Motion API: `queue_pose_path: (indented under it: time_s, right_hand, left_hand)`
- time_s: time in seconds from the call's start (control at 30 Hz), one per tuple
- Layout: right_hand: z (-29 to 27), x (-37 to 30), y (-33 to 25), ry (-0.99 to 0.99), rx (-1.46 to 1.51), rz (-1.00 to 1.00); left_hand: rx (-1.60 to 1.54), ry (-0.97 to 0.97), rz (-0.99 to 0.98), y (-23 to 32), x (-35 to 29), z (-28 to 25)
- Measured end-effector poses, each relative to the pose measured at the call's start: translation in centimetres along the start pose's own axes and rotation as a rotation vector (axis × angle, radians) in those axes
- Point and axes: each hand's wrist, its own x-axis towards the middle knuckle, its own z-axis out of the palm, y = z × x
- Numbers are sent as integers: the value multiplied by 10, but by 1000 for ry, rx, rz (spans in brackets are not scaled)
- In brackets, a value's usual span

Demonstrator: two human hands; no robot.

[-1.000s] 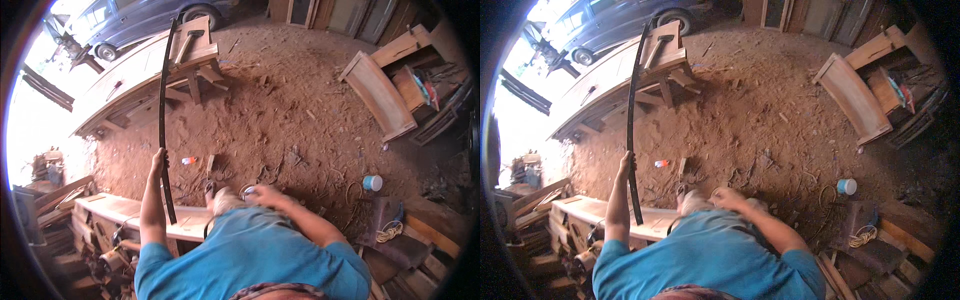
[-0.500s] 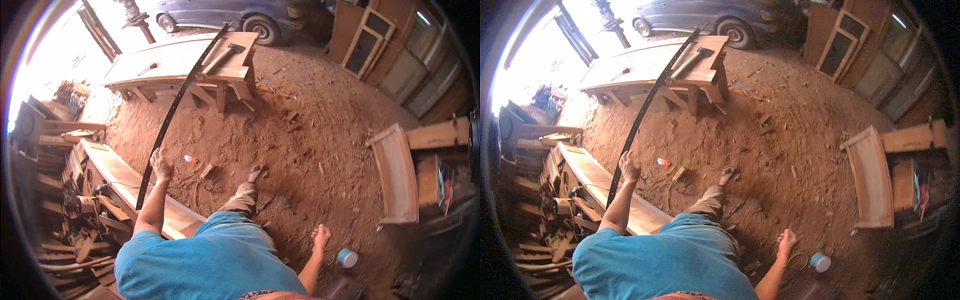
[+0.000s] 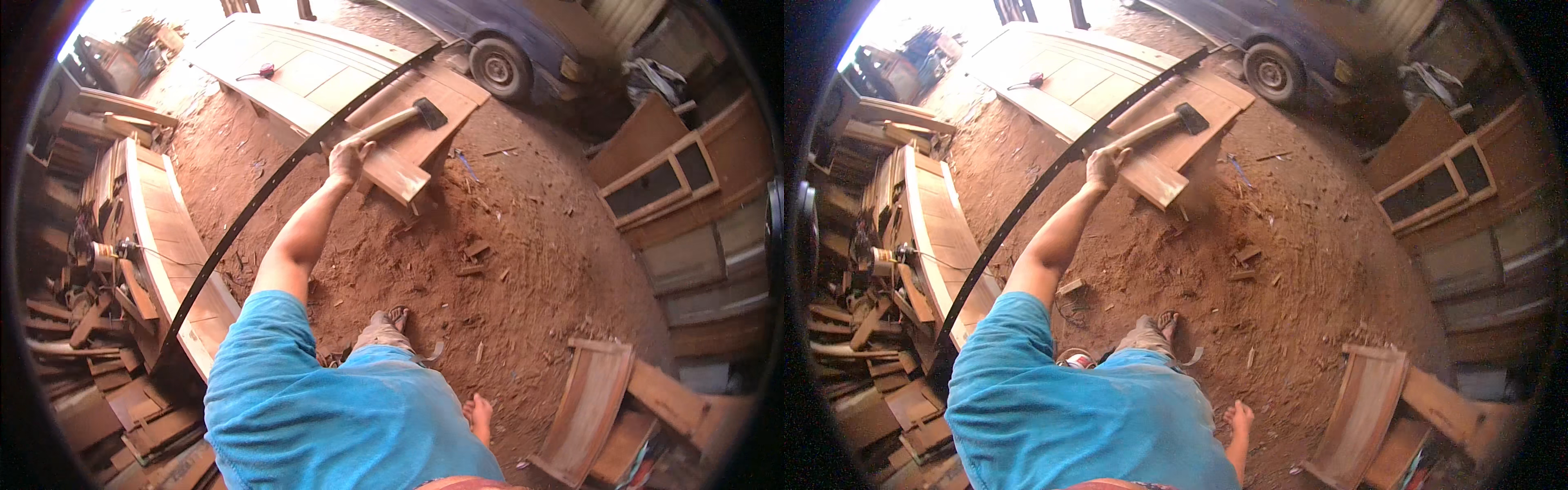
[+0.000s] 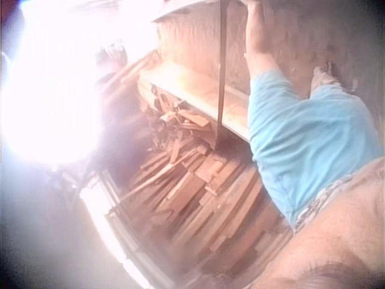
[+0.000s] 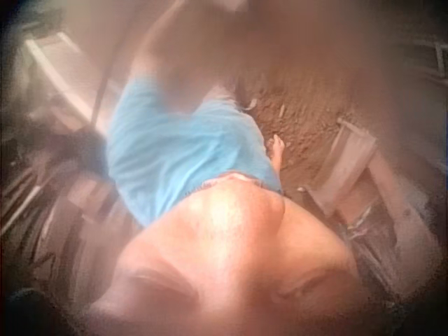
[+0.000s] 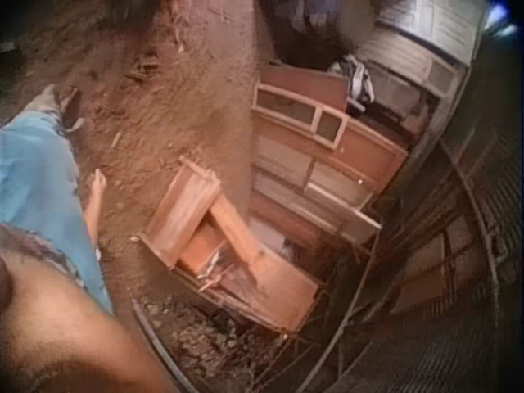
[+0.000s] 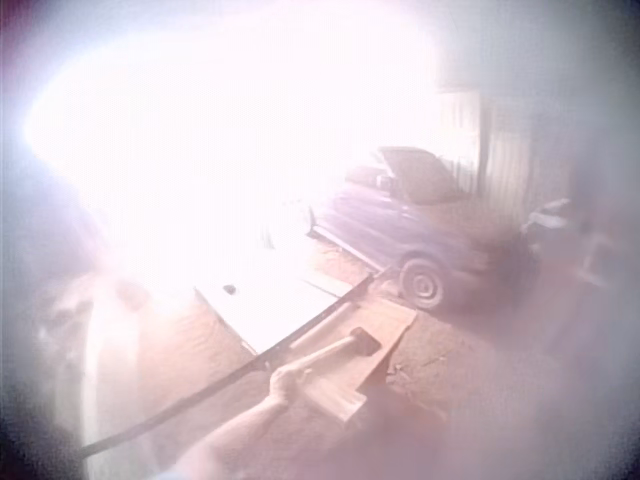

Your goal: The person is assembling a wooden structure, possibly a door or panel, using a hammer and a metal strip. They position the metal strip on the wood, hammer it into place, and adjust the wood pieces to fit together.

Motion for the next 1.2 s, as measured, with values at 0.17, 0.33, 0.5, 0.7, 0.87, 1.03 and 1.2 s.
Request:
queue_pose_path:
  time_s: [0.17, 0.33, 0.5, 0.7, 0.87, 1.03, 1.2]
  right_hand:
    - [-36, 34, -81, 165, -141, 279]
    - [-20, 124, -166, 26, -267, 203]
    - [24, 267, -308, -255, -517, -197]
    - [176, 458, -613, -373, -950, -845]
    - [367, 407, -875, -580, -767, -1375]
    - [506, 280, -920, -738, -502, -1569]
    - [561, 297, -871, -690, -434, -2017]
  left_hand:
    - [384, -243, 9, -10, 53, 43]
    - [403, -286, -55, 13, 40, 73]
    - [333, -98, -235, 99, 4, 111]
    - [274, -20, -564, 200, -31, 153]
    - [95, 23, -829, 310, -57, 194]
    - [-162, 88, -1006, 357, -100, 244]
    - [-500, -36, -1315, 357, -156, 329]
